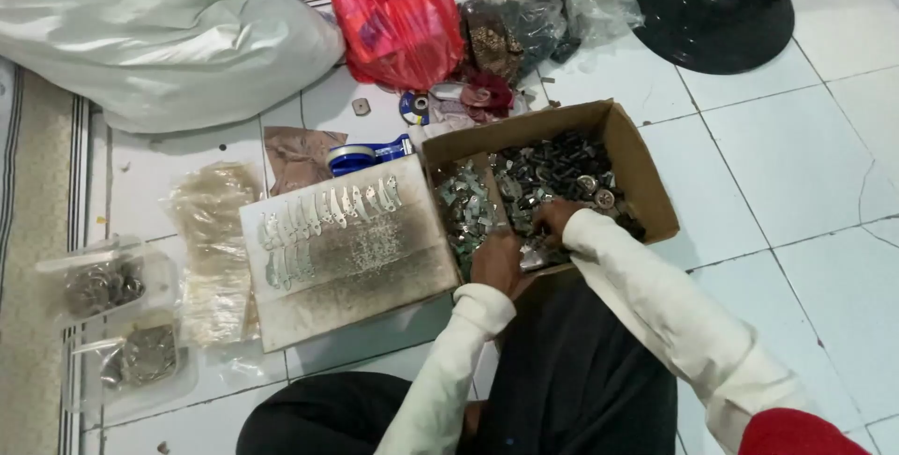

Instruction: Sorting and bagging small metal components from a bulk box into individual plastic bags.

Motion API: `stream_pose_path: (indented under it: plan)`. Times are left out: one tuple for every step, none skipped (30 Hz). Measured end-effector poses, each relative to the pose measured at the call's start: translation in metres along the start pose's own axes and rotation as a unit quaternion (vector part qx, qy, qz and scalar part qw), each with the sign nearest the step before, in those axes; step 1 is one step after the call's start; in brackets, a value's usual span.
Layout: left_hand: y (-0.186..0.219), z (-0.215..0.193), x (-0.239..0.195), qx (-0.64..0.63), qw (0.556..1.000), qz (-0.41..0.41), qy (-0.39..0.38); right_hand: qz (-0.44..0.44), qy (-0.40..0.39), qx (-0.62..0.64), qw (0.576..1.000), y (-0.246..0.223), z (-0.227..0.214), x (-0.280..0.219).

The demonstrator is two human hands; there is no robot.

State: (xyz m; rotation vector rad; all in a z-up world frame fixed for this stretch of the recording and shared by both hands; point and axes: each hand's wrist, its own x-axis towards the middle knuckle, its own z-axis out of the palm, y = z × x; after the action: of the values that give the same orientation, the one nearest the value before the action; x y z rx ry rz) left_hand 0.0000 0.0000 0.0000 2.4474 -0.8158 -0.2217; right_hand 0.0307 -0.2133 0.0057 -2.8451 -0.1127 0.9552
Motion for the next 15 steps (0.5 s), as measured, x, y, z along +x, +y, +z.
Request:
stream_pose_path:
  plan:
    - [-0.002, 0.017, 0.011, 0.002, 1.000, 0.001, -0.001, 0.000, 0.001, 0.002, 1.000, -0.001, 0.003, -0.001]
    - [-0.005, 0.033, 0.022, 0.022, 0.999, -0.030, -0.038, 0.023, 0.008, -0.045, 0.999, -0.003, 0.006, -0.003]
    - [-0.007, 0.050, 0.035, 0.042, 0.995, -0.061, -0.074, 0.047, 0.015, -0.093, 0.994, -0.004, 0.008, -0.004]
    - [-0.010, 0.056, 0.042, 0.044, 0.995, -0.059, -0.074, 0.047, 0.016, -0.091, 0.995, -0.004, 0.009, -0.002]
    - [-0.012, 0.063, 0.048, 0.049, 0.992, -0.070, -0.094, 0.060, 0.025, -0.092, 0.994, -0.005, 0.013, -0.001]
    - [-0.015, 0.070, 0.053, 0.054, 0.989, -0.081, -0.113, 0.074, 0.035, -0.094, 0.992, -0.007, 0.016, 0.000]
    - [-0.005, 0.050, 0.051, 0.055, 0.989, -0.081, -0.114, 0.073, 0.035, -0.093, 0.992, 0.009, 0.032, 0.022]
    - [0.005, 0.030, 0.050, 0.039, 0.987, -0.087, -0.129, 0.059, 0.023, -0.082, 0.995, 0.025, 0.049, 0.044]
    - [0.015, 0.012, 0.045, 0.024, 0.985, -0.094, -0.146, 0.044, 0.010, -0.069, 0.997, 0.039, 0.069, 0.065]
    - [0.011, 0.013, 0.043, 0.025, 0.984, -0.094, -0.149, 0.043, 0.008, -0.066, 0.997, 0.025, 0.055, 0.045]
    - [0.007, 0.014, 0.042, -0.020, 0.982, -0.106, -0.157, 0.036, -0.007, -0.064, 0.997, 0.012, 0.038, 0.028]
    - [0.002, 0.014, 0.042, -0.064, 0.977, -0.118, -0.165, 0.029, -0.022, -0.061, 0.997, -0.001, 0.021, 0.010]
    - [0.003, 0.011, 0.039, -0.063, 0.977, -0.119, -0.167, 0.029, -0.023, -0.059, 0.998, 0.005, 0.020, 0.012]
    - [0.004, 0.007, 0.036, -0.087, 0.973, -0.146, -0.154, 0.020, -0.027, -0.010, 0.999, 0.011, 0.019, 0.015]
    - [0.004, 0.004, 0.034, -0.111, 0.969, -0.172, -0.140, 0.010, -0.031, 0.038, 0.999, 0.017, 0.017, 0.017]
